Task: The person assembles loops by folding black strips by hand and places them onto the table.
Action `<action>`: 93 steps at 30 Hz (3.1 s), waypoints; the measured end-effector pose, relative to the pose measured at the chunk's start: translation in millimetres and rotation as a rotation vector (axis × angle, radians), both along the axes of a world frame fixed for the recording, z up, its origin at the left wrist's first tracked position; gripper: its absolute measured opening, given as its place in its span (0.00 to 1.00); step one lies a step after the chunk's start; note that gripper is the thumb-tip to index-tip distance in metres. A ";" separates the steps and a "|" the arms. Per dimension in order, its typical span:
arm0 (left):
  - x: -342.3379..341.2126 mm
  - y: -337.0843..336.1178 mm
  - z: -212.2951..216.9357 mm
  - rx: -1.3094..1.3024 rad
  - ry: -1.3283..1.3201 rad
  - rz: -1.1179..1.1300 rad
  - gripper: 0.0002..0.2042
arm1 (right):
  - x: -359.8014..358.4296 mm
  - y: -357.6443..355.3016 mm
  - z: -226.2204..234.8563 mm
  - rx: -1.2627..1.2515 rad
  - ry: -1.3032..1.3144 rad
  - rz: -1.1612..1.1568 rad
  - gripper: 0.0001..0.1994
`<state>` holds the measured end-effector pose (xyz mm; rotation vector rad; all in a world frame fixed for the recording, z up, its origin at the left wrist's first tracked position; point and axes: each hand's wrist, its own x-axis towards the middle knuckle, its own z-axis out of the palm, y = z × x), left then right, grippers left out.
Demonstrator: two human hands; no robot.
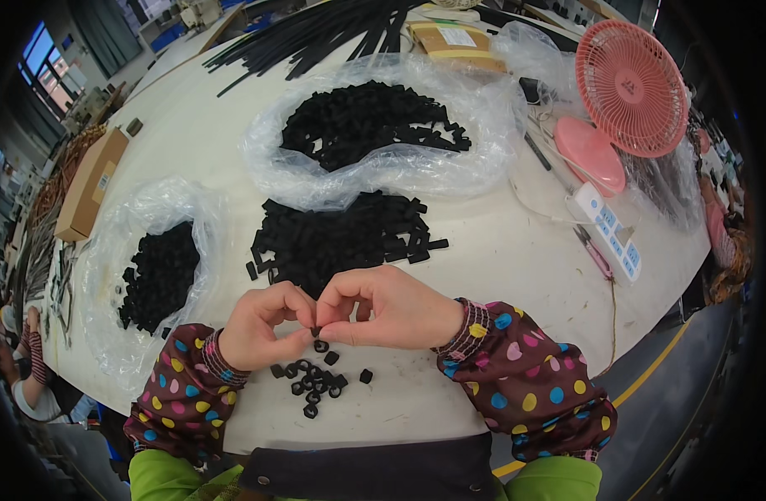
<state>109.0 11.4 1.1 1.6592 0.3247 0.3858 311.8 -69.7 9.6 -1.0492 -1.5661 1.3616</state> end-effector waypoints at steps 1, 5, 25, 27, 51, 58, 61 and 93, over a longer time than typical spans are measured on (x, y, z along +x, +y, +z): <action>0.4 -0.5 0.4 -0.001 0.000 0.000 0.06 | -0.8 -0.4 -0.4 -0.001 0.000 0.000 0.05; 3.9 -3.7 -3.7 0.051 -0.031 0.172 0.06 | -12.5 -0.3 -3.3 0.090 -0.054 -0.157 0.05; 8.3 -2.2 -4.1 -0.470 -0.032 0.152 0.07 | -24.7 -5.1 -7.5 -0.095 -0.023 -0.467 0.05; 9.0 -2.2 -7.2 -0.335 -0.070 0.185 0.09 | -25.6 -4.7 -5.0 -0.351 0.298 -0.452 0.04; 7.8 -6.4 -3.3 -0.300 -0.131 0.306 0.05 | -41.2 -8.2 -7.1 0.266 -0.056 -0.541 0.05; 5.0 -6.5 -10.1 0.908 -0.007 0.334 0.08 | -45.0 -14.8 -15.6 -0.024 0.015 -0.527 0.05; 4.2 -3.0 -10.6 0.897 0.042 0.251 0.09 | -38.3 -13.1 -16.4 -0.228 0.143 -0.465 0.05; 13.9 13.8 -20.6 0.960 0.273 0.440 0.12 | -10.9 2.4 -26.4 0.184 -0.507 -0.451 0.06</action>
